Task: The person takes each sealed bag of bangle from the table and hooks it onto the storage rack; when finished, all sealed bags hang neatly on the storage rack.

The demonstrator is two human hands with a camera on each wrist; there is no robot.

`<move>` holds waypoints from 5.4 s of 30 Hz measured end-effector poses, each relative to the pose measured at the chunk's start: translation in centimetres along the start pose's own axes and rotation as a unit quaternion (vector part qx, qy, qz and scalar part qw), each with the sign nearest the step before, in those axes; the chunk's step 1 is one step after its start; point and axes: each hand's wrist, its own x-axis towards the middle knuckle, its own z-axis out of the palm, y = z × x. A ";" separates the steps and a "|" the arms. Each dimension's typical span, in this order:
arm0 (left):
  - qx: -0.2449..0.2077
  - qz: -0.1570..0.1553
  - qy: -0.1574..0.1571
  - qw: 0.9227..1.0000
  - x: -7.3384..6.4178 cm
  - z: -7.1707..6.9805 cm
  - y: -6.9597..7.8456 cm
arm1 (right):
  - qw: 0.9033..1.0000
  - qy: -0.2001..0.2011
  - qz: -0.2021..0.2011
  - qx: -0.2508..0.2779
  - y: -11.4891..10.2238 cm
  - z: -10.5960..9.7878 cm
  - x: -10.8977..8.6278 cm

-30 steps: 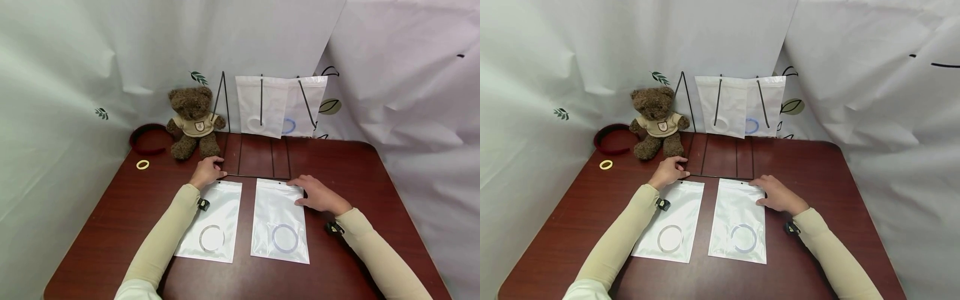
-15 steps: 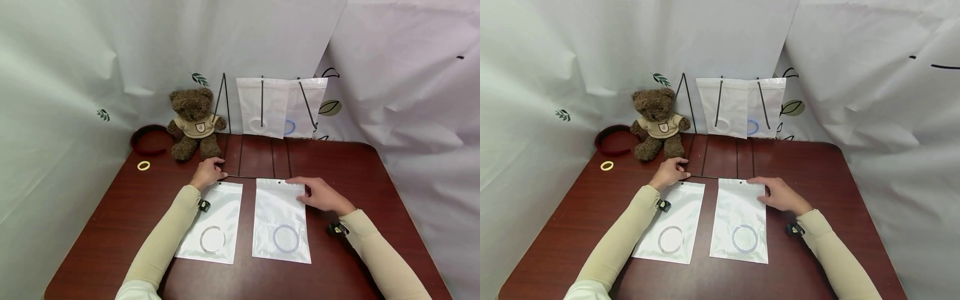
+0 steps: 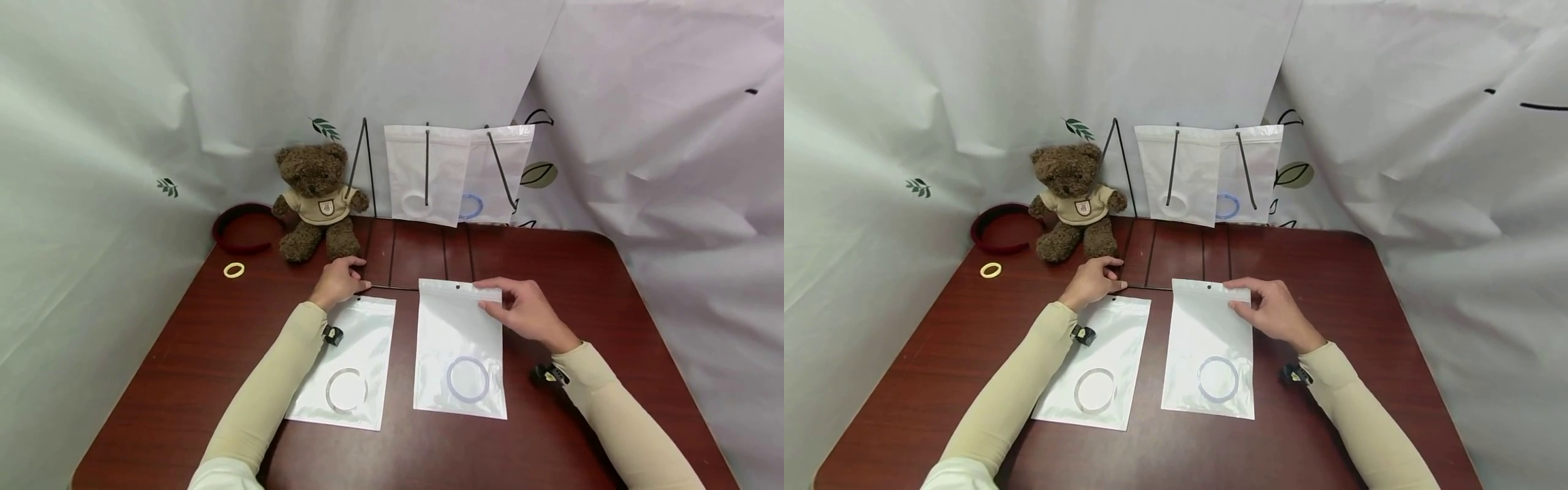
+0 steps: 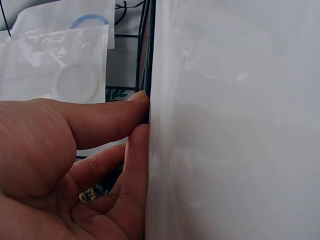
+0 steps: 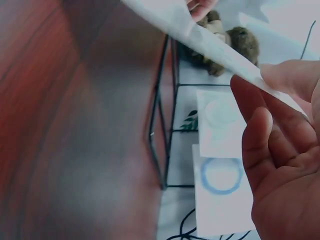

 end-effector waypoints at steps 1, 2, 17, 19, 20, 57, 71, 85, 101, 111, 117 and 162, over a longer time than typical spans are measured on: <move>-0.001 -0.001 -0.002 1.000 0.0 0.0 0.0 | 1.000 0.010 -0.006 0.000 -0.3 -0.1 0.1; -0.001 -0.001 -0.004 1.000 0.0 0.0 0.0 | 1.000 0.018 -0.013 0.001 -0.5 -0.2 0.2; 0.006 0.010 0.005 1.000 0.5 0.3 -0.2 | 0.993 0.101 -0.068 0.010 -6.5 -2.9 1.1; 0.004 0.010 0.005 1.000 0.5 0.3 -0.2 | 0.990 0.115 -0.083 0.020 -7.2 -3.4 1.1; 0.003 0.010 0.005 1.000 0.5 0.3 -0.2 | 0.988 0.122 -0.088 0.024 -7.3 -3.7 1.2; 0.007 0.011 0.015 1.000 0.3 0.1 -0.3 | 0.944 0.310 -0.090 0.066 -6.2 -8.6 6.1; 0.010 0.014 0.017 1.000 0.3 0.2 -0.3 | 0.943 0.319 -0.054 0.082 -4.6 -8.8 10.5; 0.005 0.008 0.016 1.000 0.0 0.3 -0.2 | 0.949 0.310 -0.003 0.051 -3.7 -9.4 14.3; 0.003 0.006 0.014 1.000 0.2 0.0 0.0 | 0.947 0.318 -0.014 0.042 -3.5 -9.6 15.3; 0.006 0.010 0.015 1.000 0.1 0.1 -0.1 | 0.948 0.312 0.007 0.060 -2.0 -9.2 13.1; 0.006 0.006 0.014 1.000 0.1 0.1 -0.1 | 0.940 0.336 0.014 0.054 -1.6 -8.4 10.4; -0.069 0.018 -0.025 0.997 -0.3 -0.4 -1.1 | 0.966 -0.187 0.131 -0.118 6.0 1.6 5.3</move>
